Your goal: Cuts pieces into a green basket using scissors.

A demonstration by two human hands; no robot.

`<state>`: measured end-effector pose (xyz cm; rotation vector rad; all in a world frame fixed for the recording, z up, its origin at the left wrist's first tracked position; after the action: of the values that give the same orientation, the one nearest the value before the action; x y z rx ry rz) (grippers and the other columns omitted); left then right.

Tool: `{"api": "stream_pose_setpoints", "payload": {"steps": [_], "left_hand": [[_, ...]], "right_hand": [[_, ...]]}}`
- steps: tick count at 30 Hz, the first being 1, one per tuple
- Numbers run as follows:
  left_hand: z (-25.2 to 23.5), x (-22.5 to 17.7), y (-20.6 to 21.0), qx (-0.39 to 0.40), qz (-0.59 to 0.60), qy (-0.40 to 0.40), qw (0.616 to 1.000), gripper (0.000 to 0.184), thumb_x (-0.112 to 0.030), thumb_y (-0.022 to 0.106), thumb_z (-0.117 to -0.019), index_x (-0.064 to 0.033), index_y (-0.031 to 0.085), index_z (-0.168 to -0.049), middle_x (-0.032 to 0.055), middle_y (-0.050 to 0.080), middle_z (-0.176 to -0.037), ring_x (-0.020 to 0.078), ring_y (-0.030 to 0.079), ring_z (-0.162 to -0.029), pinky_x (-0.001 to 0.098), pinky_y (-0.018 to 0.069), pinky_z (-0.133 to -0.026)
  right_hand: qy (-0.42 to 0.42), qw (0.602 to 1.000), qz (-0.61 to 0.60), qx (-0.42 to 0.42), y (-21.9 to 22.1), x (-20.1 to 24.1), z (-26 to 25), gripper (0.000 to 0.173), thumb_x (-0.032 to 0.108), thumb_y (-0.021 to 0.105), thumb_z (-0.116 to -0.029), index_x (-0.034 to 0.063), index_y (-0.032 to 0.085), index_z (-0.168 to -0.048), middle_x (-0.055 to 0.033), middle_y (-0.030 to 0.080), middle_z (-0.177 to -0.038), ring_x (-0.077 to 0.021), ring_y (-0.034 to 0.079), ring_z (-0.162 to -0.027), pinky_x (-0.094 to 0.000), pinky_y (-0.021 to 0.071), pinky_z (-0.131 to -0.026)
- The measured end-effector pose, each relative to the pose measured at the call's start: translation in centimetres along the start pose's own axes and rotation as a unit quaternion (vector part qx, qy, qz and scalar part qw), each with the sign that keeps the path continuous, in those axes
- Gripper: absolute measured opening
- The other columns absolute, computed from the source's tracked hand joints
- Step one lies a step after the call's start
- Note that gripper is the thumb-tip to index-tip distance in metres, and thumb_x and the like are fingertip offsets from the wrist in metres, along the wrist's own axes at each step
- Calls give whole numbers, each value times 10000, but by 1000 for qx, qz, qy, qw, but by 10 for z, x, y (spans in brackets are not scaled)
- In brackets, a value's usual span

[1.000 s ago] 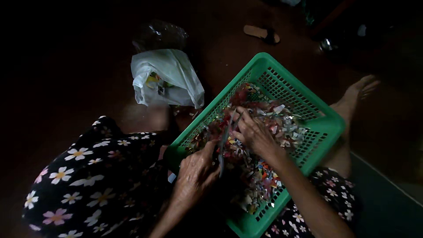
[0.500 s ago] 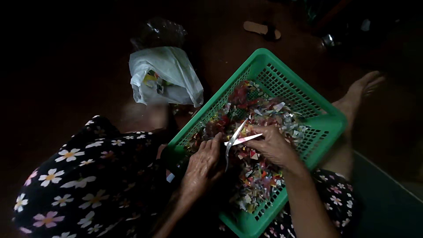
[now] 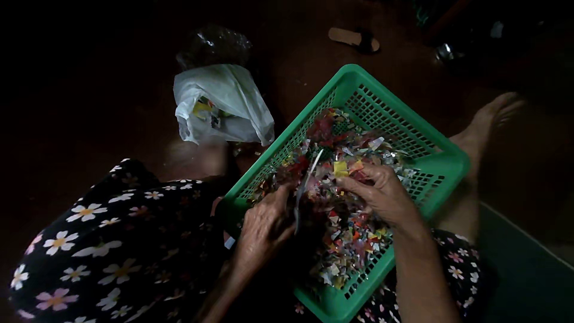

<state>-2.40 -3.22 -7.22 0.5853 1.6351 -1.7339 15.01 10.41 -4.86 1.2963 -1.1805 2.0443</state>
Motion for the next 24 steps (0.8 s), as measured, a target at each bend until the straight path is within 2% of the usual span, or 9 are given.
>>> {"api": "stream_pose_setpoints", "payload": {"steps": [2,5,6,10,13,15,19,21,24], "left_hand": [[0,-2,6,47,3,11,999,616,-324,682,-934,-23,523,-1448,199,663,-1235,377,670,-1068,560,555,-827],[-5,-10,16,71,21,27,997,560,-278,665,-940,-53,530,-1435,167,657,-1263,349,660,-1104,535,551,-849],[-7,-12,17,57,16,33,998,497,-222,647,-942,-64,560,-1404,151,679,-1217,335,676,-1065,521,560,-826],[-9,-13,14,-51,-43,47,997,201,-151,617,-931,-69,721,-1082,108,697,-733,307,696,-634,494,534,-552],[-7,-13,14,-43,-45,48,997,184,-138,602,-923,-72,723,-1045,101,667,-678,306,675,-593,487,519,-528],[-5,-10,14,-1,-46,27,999,233,-164,597,-943,-68,702,-1127,121,691,-749,328,694,-662,515,535,-580],[0,-7,16,62,-31,8,998,561,-266,646,-952,-14,525,-1439,199,681,-1209,394,682,-1065,555,557,-815],[-1,-9,18,64,-21,16,998,588,-257,663,-943,-4,508,-1451,205,668,-1238,393,676,-1082,545,558,-824],[-4,-12,19,44,-14,20,999,479,-176,602,-959,-33,558,-1414,163,707,-1103,339,707,-953,511,570,-774]], "right_hand": [[-11,1000,16,22,3,2,1,59,109,727,-913,78,728,-864,32,675,-808,6,618,-702,-173,535,-638],[0,997,37,62,14,2,1,19,59,735,-889,53,725,-874,9,672,-857,-16,613,-760,-198,520,-688],[9,997,39,70,16,2,2,11,44,736,-883,50,736,-891,3,687,-879,-22,625,-782,-206,530,-709],[27,997,43,53,11,1,1,61,46,713,-905,62,724,-847,14,683,-833,-9,609,-706,-192,518,-651],[19,998,40,49,10,0,1,82,47,700,-900,69,726,-826,26,676,-799,0,595,-672,-183,507,-622],[22,998,36,51,10,0,1,75,50,700,-907,70,725,-839,22,677,-822,-9,602,-700,-191,511,-643],[-3,996,85,21,-3,4,1,99,142,688,-945,53,732,-951,-8,677,-869,-48,621,-745,-249,535,-683],[-15,994,100,31,-3,7,1,81,123,699,-927,51,735,-936,-8,677,-872,-46,619,-747,-239,529,-676],[1,996,72,60,7,5,3,70,62,700,-895,38,749,-939,-8,705,-890,-24,643,-785,-217,548,-721]]}}
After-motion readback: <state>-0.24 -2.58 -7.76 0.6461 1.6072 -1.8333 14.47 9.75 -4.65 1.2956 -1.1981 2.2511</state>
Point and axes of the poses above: each hand's wrist, its own z-axis away from the middle knuckle, its own y-axis out of the palm, x = y × z, the point moved 7 cm from there along -z, towards the middle knuckle
